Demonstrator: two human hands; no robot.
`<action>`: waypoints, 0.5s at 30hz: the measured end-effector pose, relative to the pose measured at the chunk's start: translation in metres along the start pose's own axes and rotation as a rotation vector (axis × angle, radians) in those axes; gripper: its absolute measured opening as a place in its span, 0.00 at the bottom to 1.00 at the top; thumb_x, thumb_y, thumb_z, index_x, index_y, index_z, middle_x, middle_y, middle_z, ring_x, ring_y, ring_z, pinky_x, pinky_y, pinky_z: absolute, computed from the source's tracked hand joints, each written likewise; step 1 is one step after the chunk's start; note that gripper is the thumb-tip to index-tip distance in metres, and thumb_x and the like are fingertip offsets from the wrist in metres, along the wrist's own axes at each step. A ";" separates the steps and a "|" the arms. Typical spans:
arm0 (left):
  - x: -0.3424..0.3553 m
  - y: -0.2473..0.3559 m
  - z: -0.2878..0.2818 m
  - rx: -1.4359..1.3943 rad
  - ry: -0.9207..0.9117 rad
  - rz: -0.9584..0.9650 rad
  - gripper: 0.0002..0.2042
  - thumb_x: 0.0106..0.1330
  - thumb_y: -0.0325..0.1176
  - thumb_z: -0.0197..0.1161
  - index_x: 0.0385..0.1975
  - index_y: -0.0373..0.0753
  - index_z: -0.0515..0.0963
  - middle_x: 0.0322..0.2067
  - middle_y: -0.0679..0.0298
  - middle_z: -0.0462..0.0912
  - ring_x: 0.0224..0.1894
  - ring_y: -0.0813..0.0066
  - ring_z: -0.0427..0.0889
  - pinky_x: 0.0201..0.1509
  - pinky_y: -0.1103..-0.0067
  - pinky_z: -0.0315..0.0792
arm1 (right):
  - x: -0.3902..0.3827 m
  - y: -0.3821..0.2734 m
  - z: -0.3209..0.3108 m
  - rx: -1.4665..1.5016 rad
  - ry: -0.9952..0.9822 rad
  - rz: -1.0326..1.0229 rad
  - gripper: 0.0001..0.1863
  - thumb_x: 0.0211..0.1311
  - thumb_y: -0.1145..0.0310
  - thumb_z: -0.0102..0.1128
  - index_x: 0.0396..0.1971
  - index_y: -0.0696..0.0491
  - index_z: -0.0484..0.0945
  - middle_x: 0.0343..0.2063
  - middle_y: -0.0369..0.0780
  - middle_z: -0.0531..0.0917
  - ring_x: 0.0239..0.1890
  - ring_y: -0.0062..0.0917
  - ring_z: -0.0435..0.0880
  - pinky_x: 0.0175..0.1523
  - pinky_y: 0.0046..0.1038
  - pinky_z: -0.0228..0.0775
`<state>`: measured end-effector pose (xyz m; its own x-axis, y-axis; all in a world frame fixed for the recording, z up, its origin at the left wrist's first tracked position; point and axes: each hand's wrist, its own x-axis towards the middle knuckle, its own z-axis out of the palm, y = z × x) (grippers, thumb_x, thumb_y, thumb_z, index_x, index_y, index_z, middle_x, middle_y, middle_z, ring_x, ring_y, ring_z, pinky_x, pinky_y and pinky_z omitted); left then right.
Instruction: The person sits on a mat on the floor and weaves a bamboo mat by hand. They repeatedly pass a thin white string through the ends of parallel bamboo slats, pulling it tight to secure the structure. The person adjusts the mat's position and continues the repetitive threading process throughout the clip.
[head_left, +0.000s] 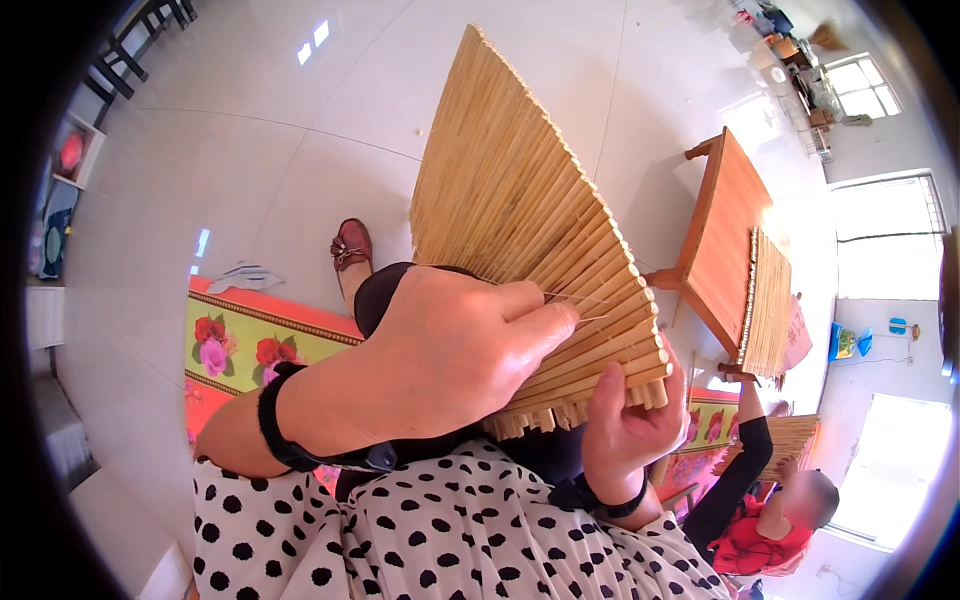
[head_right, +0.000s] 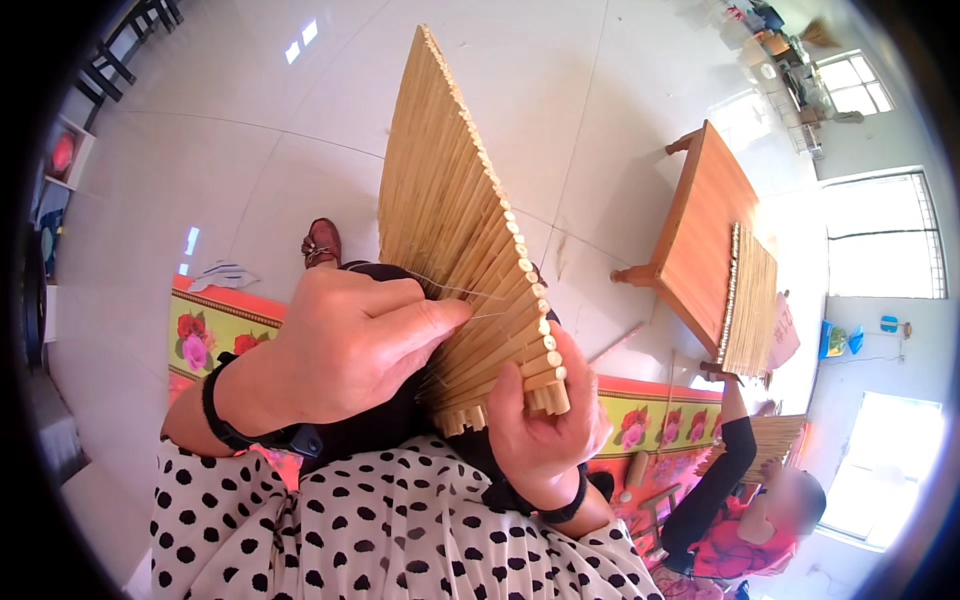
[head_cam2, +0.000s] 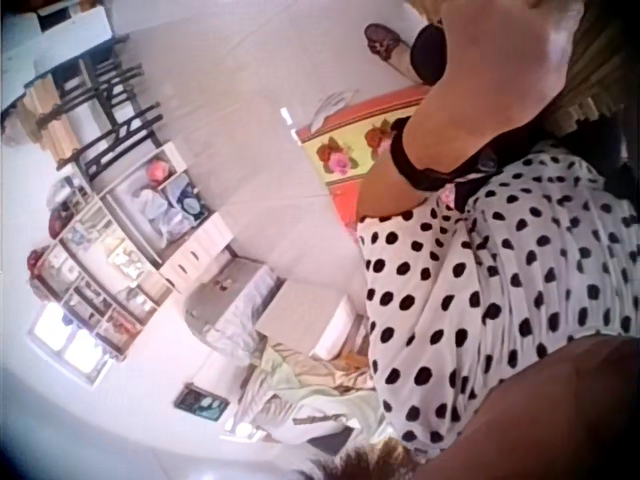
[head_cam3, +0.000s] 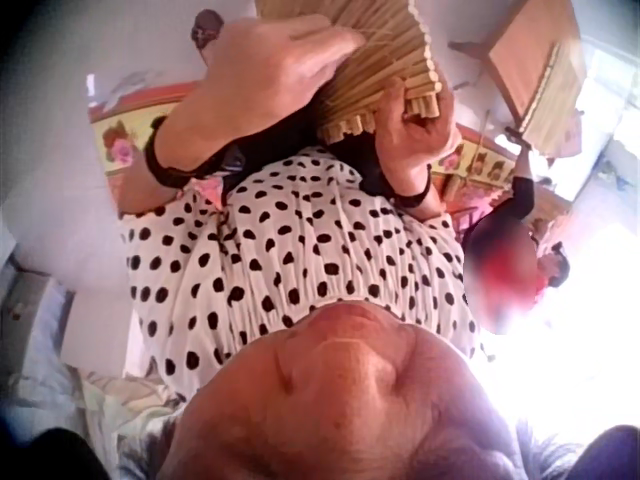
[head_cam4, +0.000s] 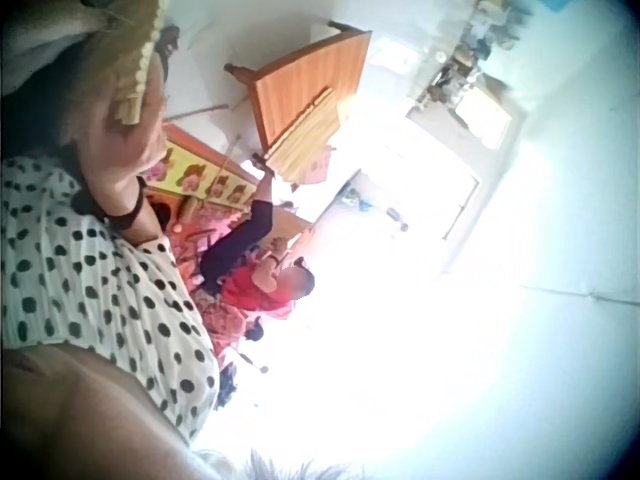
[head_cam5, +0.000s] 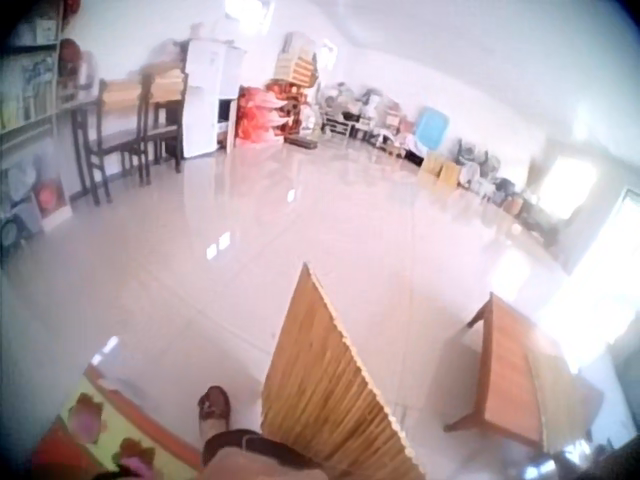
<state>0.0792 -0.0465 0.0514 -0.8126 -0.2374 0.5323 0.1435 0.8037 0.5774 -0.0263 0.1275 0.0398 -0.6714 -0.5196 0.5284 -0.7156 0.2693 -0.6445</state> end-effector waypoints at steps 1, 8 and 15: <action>0.000 0.000 0.000 -0.004 -0.004 0.000 0.14 0.48 0.23 0.69 0.38 0.38 0.82 0.16 0.69 0.71 0.15 0.72 0.73 0.15 0.77 0.62 | 0.000 0.000 0.000 -0.002 -0.004 -0.007 0.23 0.47 0.77 0.69 0.47 0.63 0.77 0.33 0.43 0.87 0.30 0.25 0.87 0.38 0.22 0.78; 0.003 0.002 -0.003 0.016 -0.039 0.007 0.13 0.48 0.24 0.69 0.37 0.38 0.82 0.16 0.68 0.70 0.14 0.72 0.73 0.15 0.77 0.63 | -0.002 0.001 0.000 0.000 0.004 -0.004 0.23 0.47 0.77 0.69 0.47 0.63 0.77 0.34 0.43 0.87 0.31 0.24 0.88 0.38 0.22 0.78; 0.005 0.001 -0.001 0.021 -0.029 0.031 0.14 0.47 0.25 0.69 0.36 0.38 0.82 0.16 0.69 0.70 0.15 0.72 0.73 0.15 0.77 0.64 | -0.002 0.002 0.001 0.015 0.014 -0.004 0.22 0.47 0.77 0.69 0.46 0.63 0.78 0.33 0.43 0.87 0.30 0.24 0.87 0.38 0.22 0.78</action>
<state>0.0760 -0.0472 0.0556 -0.8241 -0.1967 0.5312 0.1570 0.8217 0.5479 -0.0258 0.1285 0.0369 -0.6713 -0.5091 0.5386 -0.7155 0.2553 -0.6503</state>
